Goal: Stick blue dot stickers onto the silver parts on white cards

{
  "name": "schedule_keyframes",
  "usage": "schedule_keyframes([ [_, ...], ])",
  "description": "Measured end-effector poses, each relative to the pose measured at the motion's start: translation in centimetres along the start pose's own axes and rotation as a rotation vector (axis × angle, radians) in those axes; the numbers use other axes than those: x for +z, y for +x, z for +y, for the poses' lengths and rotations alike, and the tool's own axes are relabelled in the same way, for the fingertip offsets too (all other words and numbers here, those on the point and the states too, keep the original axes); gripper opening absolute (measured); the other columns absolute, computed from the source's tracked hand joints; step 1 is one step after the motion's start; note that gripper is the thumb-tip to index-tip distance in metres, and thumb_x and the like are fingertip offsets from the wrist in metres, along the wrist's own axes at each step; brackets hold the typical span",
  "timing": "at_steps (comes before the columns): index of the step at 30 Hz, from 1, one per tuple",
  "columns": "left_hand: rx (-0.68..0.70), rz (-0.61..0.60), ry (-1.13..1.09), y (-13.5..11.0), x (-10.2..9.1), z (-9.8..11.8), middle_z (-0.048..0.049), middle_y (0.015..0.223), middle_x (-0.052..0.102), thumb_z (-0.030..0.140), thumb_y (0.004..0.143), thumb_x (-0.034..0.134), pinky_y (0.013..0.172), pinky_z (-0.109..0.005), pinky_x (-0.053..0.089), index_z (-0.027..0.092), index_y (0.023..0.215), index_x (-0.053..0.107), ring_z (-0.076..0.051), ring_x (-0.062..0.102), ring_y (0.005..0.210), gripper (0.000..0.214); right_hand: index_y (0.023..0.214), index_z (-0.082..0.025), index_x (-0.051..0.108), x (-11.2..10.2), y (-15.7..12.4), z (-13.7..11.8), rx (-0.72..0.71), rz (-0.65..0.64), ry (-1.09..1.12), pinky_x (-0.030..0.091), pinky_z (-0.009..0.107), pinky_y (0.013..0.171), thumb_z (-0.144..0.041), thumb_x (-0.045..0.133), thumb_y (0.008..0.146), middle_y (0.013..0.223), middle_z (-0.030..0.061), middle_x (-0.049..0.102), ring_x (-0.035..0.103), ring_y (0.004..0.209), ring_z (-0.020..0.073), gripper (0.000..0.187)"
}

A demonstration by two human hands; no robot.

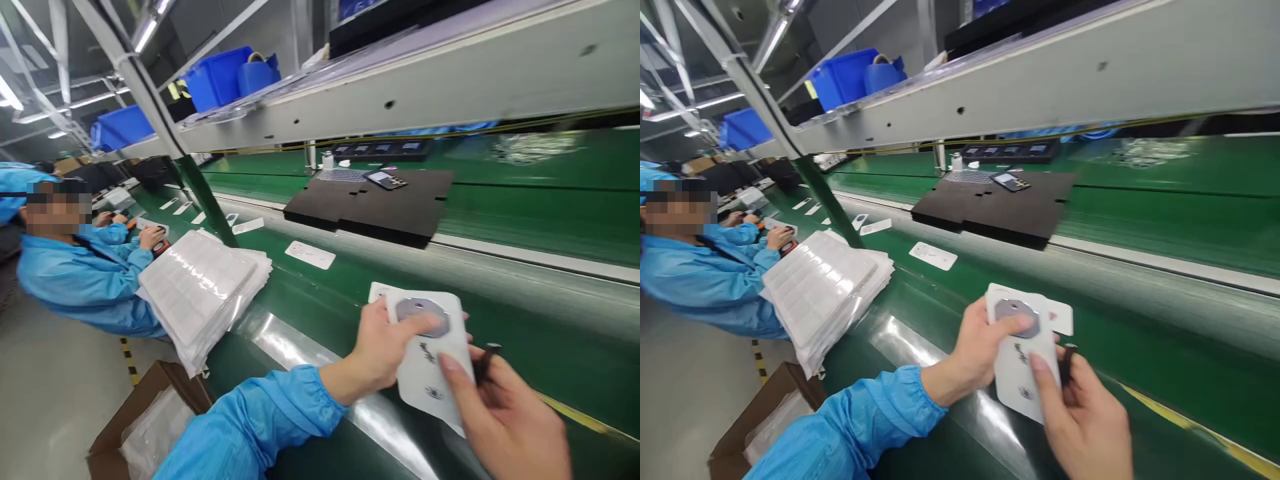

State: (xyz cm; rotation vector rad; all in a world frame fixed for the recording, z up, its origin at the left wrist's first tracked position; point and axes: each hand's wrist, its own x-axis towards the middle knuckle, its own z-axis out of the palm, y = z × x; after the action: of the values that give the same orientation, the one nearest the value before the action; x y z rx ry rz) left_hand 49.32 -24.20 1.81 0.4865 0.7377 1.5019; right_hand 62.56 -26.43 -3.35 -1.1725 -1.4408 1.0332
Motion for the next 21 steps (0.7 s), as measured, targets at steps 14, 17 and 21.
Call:
schedule_keyframes([
  [14, 0.215, 0.126, 0.123, 1.6, -1.7, 2.1, -0.0126, 0.106, 0.08, 0.038, 0.07, 0.092, 0.078, -0.032, 0.059, 0.013, 0.101, 0.072, -0.021, 0.075, 0.082, 0.044, 0.101, -0.022, 0.068, 0.6, -0.2, -1.6, 0.023, -0.158, 0.083, 0.058, 0.034, 0.073, -0.057, 0.063, 0.101, 0.093, 0.0076, 0.071, 0.065, 0.081, 0.0232, 0.035],
  [17, 0.193, 0.052, 0.43, 2.5, -2.8, 1.6, -0.017, 0.123, 0.076, 0.053, 0.08, 0.08, 0.087, -0.037, 0.059, 0.015, 0.119, 0.066, -0.026, 0.075, 0.098, 0.056, 0.1, -0.021, 0.069, 0.1, 1.2, -0.5, 0.06, -0.138, 0.107, 0.057, 0.033, 0.073, -0.061, 0.067, 0.096, 0.092, 0.0074, 0.072, 0.065, 0.081, 0.023, 0.04],
  [21, 0.103, -0.065, 0.821, 5.2, -4.9, 0.7, -0.0185, 0.134, 0.071, 0.044, 0.091, 0.069, 0.099, -0.041, 0.054, 0.017, 0.144, 0.05, -0.028, 0.07, 0.116, 0.063, 0.09, -0.018, 0.068, -3.5, 5.2, 2.3, 0.112, 0.144, 0.069, 0.049, 0.029, 0.059, -0.076, 0.075, 0.077, 0.077, 0.0048, 0.068, 0.056, 0.065, 0.0174, 0.059],
])
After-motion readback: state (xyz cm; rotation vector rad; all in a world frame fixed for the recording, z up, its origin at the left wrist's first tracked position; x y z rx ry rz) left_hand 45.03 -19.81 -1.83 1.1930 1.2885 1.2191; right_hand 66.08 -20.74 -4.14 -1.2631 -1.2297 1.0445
